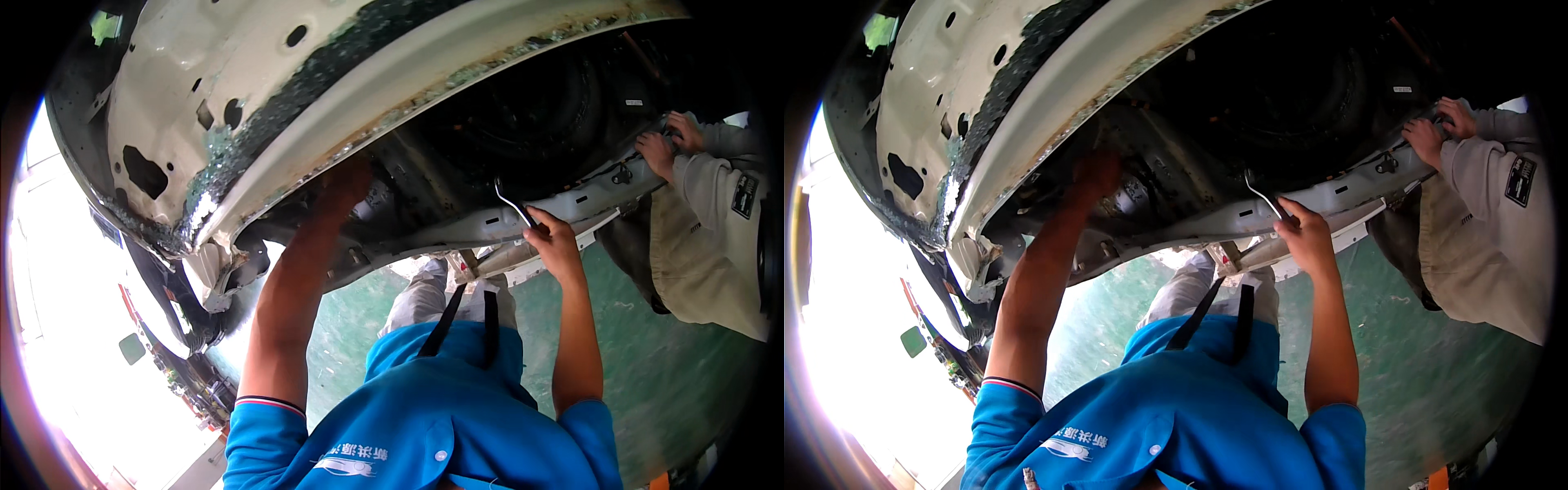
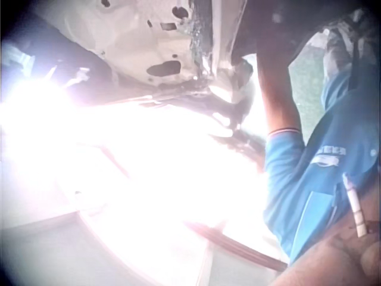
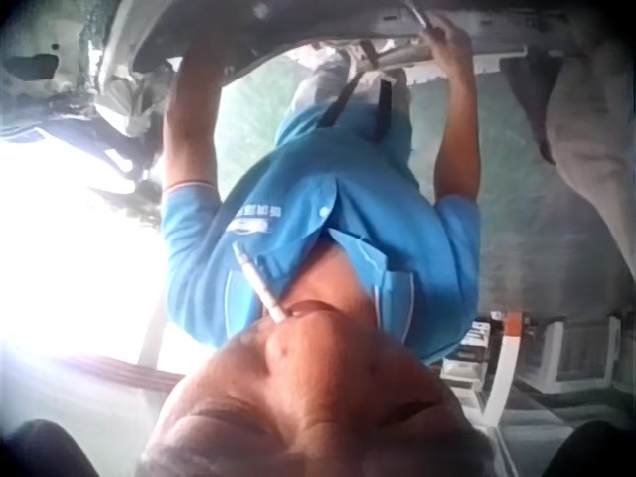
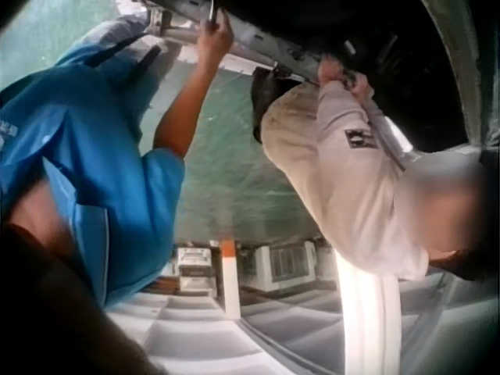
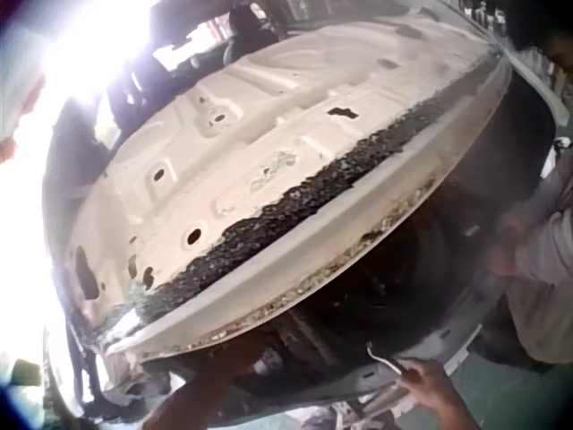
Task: The person uses a pry tool to remove the rear trunk lid and interior trim panels from a white car. They disconnect wiring harnesses and fasteners while working in a garage setting.
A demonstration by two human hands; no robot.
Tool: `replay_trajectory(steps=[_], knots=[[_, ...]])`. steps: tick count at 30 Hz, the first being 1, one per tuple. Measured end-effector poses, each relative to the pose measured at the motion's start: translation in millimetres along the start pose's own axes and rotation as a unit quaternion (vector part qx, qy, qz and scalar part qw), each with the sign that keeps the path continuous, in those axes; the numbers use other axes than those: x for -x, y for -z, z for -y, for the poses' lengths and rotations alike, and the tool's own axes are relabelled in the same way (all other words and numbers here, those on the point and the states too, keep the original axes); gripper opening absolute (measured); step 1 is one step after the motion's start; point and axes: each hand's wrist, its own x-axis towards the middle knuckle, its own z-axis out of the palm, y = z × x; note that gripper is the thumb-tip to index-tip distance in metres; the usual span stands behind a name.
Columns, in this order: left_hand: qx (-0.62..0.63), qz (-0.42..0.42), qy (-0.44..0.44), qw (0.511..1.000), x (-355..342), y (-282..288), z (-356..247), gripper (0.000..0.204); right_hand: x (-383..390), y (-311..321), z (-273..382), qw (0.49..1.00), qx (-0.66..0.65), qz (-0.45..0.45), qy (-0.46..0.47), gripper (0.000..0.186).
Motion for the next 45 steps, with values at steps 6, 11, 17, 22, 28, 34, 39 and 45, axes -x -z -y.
replay_trajectory(steps=[6, 11, 17, 22, 28, 34, 39, 45], knots=[[-0.064, 0.015, -0.007, 0.998, 6.7, -3.1, -47.7, 0.021, 6.3, -6.4, -2.8, 0.996, 0.062, 0.045, 0.04, 0.044], [0.068, -0.028, 0.065, 0.995, 0.5, 7.4, -65.6, 0.017, 7.2, -20.5, -2.9, 0.998, 0.016, 0.063, 0.027, 0.044], [0.073, 0.04, 0.02, 0.996, -26.8, 17.2, -111.5, 0.023, 7.0, -24.1, -15.5, 0.999, 0.0, 0.024, 0.043, 0.045], [0.198, -0.196, -0.099, 0.955, 7.7, 29.0, -88.6, 0.024, 9.3, -12.5, -14.1, 0.999, 0.027, 0.032, 0.014, 0.047], [-0.158, 0.029, -0.197, 0.967, -19.3, -43.5, -82.1, 0.031, -1.5, -9.7, -19.4, 0.996, 0.039, 0.01, 0.077, 0.047], [-0.183, -0.004, -0.257, 0.949, -6.2, -93.2, -95.9, 0.033, -28.3, -9.9, -36.0, 0.972, 0.161, -0.066, 0.161, 0.041], [-0.163, 0.239, -0.295, 0.911, -14.1, -88.3, -105.2, 0.027, -49.5, 16.8, -35.5, 0.959, 0.251, -0.051, 0.122, 0.041], [-0.125, 0.211, -0.341, 0.907, -18.5, -137.0, -63.5, 0.025, -85.0, 34.5, -37.5, 0.922, 0.316, -0.068, 0.211, 0.044]])
